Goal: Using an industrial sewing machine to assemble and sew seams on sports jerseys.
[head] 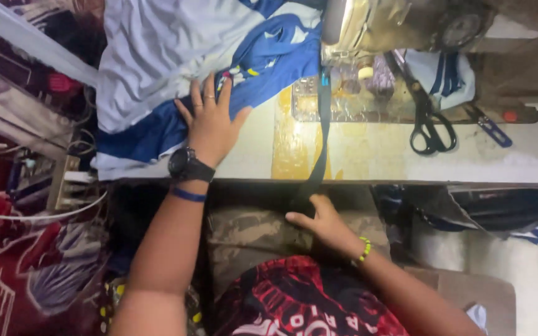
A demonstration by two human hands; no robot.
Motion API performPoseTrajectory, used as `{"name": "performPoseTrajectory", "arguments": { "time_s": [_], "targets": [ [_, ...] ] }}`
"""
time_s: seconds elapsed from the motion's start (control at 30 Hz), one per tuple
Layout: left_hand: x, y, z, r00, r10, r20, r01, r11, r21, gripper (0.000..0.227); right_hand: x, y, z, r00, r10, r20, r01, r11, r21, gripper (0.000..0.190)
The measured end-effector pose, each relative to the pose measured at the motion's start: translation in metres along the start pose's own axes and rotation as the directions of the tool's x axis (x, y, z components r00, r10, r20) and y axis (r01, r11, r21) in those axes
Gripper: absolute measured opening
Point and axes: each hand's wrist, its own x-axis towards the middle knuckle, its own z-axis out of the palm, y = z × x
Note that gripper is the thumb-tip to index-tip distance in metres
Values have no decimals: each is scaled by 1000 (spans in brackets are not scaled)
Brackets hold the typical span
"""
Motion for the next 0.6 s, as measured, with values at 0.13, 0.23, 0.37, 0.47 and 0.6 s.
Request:
{"name": "performPoseTrajectory", "arguments": {
  "time_s": [0.13,0.23,0.37,0.47,0.6],
  "targets": [
    [-16,15,-26,986,102,-135,-133,961,-241,47,-13,-2,1,888,-429,167,83,507,858,35],
    [-70,56,-29,998,41,-51,-63,805,-591,19,-9,16,-1,806,-537,248,-86,308,947,36],
    [-120,109,-1,663,269,698,570,423,-704,45,-18,44,2,712,-485,508,-364,363,858,34],
    [-132,145,12,670,265,693,733,-89,-675,33,-22,41,-10,881,-343,325,144,850,507,26],
    [-124,135,-20,736,278,617,642,1,-767,15,-76,33,-100,979,-142,144,94,949,301,34]
  ]
}}
